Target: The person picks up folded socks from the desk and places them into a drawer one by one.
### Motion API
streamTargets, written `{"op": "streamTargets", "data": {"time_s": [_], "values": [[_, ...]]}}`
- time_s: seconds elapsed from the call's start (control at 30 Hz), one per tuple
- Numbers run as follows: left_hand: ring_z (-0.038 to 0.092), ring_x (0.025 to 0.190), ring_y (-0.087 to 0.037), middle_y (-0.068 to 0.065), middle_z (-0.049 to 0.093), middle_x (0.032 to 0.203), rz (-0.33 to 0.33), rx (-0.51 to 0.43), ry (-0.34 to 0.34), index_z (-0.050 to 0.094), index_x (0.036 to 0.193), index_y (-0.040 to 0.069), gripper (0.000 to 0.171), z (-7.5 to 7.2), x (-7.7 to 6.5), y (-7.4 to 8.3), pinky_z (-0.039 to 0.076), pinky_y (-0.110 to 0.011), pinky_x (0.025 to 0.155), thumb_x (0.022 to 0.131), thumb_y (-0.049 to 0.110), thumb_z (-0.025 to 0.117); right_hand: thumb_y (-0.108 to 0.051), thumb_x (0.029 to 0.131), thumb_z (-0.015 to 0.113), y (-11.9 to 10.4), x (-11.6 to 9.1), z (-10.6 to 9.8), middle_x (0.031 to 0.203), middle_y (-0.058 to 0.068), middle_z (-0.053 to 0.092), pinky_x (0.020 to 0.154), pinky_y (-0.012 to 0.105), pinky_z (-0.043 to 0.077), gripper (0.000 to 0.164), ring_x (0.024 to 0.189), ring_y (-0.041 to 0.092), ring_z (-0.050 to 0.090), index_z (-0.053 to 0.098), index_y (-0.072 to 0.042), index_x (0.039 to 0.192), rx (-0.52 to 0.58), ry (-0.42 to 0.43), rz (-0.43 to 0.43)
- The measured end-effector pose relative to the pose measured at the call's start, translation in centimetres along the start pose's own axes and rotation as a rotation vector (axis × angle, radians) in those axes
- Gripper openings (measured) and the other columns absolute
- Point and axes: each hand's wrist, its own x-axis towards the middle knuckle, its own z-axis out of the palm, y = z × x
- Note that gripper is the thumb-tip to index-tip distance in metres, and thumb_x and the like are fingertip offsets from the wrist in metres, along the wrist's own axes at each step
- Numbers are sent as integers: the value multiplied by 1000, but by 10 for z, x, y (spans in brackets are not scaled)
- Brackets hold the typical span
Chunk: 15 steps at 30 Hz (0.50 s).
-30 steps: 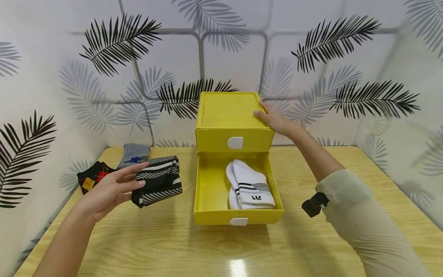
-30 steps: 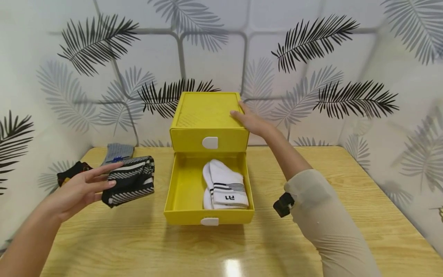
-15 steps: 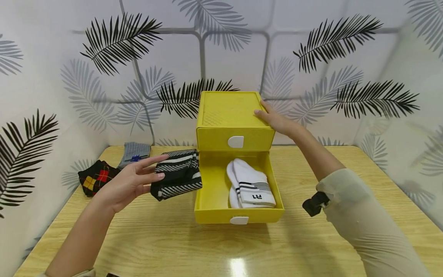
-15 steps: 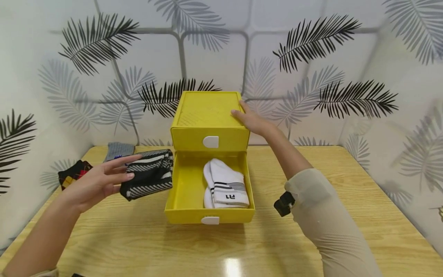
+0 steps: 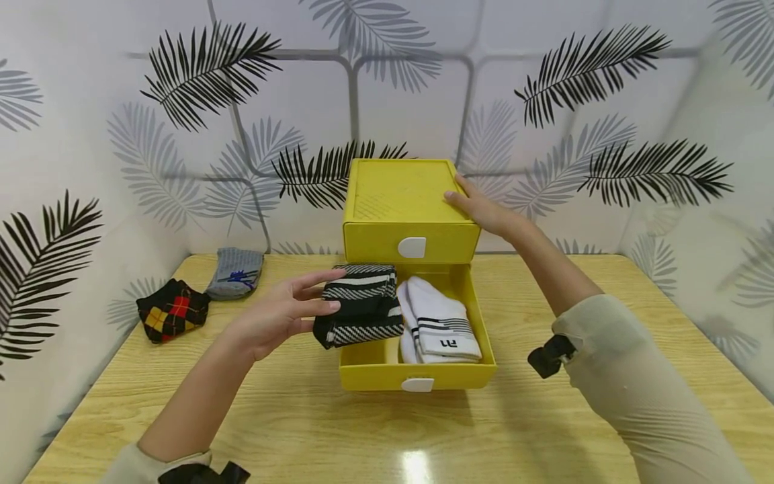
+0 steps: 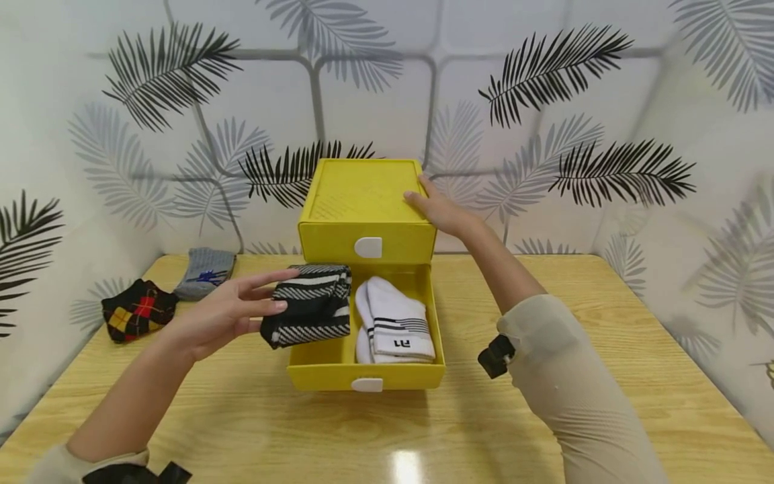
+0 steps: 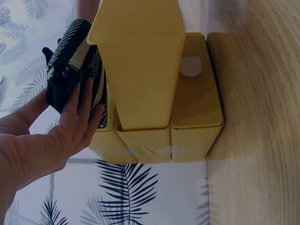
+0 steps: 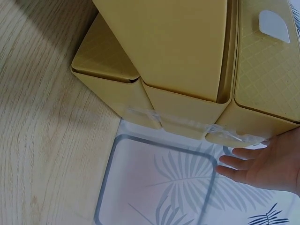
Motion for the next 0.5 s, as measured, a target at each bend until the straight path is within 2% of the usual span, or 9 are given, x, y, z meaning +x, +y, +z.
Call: {"op": "streamTargets", "data": {"time_s": [0.1,0.23,0.33,0.5], "values": [[27,129,-34,-18,20,147,-4,10,-3,32,143,7,58,7,6,-1,27,-51,101,90,7,57,-34,100,30,0,0,1,149,19,-11,107,47,-1,67,135,32,-7,-9,-5,146,-4,1,2],[36,124,-34,-17,23,146,-20,29,1,34,142,6,57,17,14,-1,30,-50,99,90,5,57,-36,100,29,1,0,1,150,19,-11,107,48,0,67,135,31,-7,-9,-6,146,-4,-3,-1],[38,122,-34,-17,25,145,-33,79,9,37,141,7,55,23,18,-1,31,-51,99,90,4,57,-35,100,30,1,0,1,150,18,-11,107,48,0,68,135,31,-6,-9,-6,146,0,-5,-3],[33,126,-36,-17,25,145,-47,165,20,40,139,6,53,31,25,-4,30,-55,98,89,4,59,-34,100,30,1,-1,1,150,19,-11,107,47,0,67,135,31,-6,-9,-4,146,-1,2,-8]]}}
